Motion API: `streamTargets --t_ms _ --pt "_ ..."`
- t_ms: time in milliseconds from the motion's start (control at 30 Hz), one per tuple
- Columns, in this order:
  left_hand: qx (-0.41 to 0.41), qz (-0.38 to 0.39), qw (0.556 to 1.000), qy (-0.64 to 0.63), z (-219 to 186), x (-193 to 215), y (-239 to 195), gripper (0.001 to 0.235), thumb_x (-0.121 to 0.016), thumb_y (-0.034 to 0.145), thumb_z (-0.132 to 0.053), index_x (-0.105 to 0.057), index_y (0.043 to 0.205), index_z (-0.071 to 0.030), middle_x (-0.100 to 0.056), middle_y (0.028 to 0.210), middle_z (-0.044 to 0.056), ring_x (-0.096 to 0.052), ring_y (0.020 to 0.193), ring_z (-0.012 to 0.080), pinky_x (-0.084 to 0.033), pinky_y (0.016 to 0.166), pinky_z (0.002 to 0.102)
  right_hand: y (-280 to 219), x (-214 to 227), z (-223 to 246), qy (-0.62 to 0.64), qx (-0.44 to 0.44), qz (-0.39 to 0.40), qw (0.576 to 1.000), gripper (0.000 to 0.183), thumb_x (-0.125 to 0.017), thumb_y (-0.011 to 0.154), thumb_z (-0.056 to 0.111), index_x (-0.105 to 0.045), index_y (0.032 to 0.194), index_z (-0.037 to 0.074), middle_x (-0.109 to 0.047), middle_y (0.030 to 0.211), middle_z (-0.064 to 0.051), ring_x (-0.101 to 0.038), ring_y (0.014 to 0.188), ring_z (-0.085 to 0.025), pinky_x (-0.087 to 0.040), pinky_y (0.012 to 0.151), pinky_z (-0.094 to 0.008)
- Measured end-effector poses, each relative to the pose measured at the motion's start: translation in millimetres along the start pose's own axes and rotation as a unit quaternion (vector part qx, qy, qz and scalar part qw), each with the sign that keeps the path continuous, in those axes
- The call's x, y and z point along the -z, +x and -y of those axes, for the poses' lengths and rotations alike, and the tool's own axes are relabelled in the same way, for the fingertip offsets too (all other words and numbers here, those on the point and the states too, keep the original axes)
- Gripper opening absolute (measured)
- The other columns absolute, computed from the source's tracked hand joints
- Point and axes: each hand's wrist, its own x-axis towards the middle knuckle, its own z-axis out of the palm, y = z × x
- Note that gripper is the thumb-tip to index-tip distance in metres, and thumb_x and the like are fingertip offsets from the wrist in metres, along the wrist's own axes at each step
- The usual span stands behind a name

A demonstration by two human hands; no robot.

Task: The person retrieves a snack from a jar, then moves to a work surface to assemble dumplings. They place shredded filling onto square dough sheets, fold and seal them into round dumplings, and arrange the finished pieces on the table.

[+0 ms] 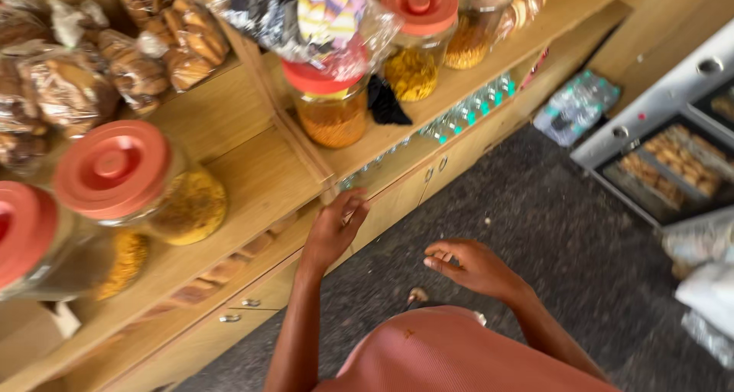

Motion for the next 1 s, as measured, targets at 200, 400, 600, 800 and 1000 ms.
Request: streamTargets --t_ms 200,400,600,800,1000 --pt "-0.079 0.005 0.996 0.035 -55 -62 126 0.032 -0.07 0.097 -0.021 -0.065 0.125 -0.007 -0.079 0.1 0.014 -0.077 0.094 0.0202 -0.058 0.081 0.035 38 116 -48 -0.007 0.008 -0.074 0.997 0.039 -0.067 0.092 0.037 -0.073 0.116 0.007 -0.079 0.104 -0.01 -0.075 0.096 -0.02 -0.061 0.077 -0.036" --pt "-0.167 -0.001 0.985 0.049 -78 -98 238 0.029 -0.071 0.096 -0.02 -0.065 0.121 -0.005 -0.077 0.106 0.016 -0.078 0.1 0.0272 -0.06 0.085 0.038 78 177 -75 0.144 0.109 -0.082 0.98 0.031 -0.073 0.092 0.023 -0.076 0.114 0.002 -0.082 0.097 -0.009 -0.075 0.092 -0.017 -0.06 0.082 -0.031" --pt "-0.191 -0.044 0.967 0.165 -66 -139 339 0.04 -0.077 0.088 -0.017 -0.066 0.124 -0.004 -0.07 0.119 0.017 -0.066 0.112 0.0357 -0.051 0.097 0.045 142 236 -115 0.189 0.056 -0.11 0.974 0.029 -0.071 0.092 0.02 -0.075 0.114 0.001 -0.082 0.102 -0.009 -0.076 0.098 -0.015 -0.059 0.085 -0.029" --pt "-0.183 -0.17 0.935 0.252 -29 -145 413 0.063 -0.085 0.07 -0.017 -0.065 0.129 -0.004 -0.061 0.131 0.015 -0.051 0.128 0.0334 -0.038 0.105 0.05 221 336 -144 0.2 0.085 -0.158 0.963 0.028 -0.066 0.097 0.018 -0.072 0.115 -0.003 -0.079 0.1 -0.011 -0.075 0.097 -0.017 -0.059 0.09 -0.032" --pt "-0.165 -0.175 0.935 0.261 -7 -146 426 0.062 -0.087 0.073 -0.029 -0.067 0.127 -0.007 -0.064 0.127 0.008 -0.053 0.127 0.0272 -0.034 0.107 0.053 305 396 -166 0.18 0.144 -0.175 0.957 0.023 -0.062 0.107 0.015 -0.071 0.109 -0.006 -0.075 0.099 -0.01 -0.068 0.092 -0.015 -0.056 0.09 -0.032"
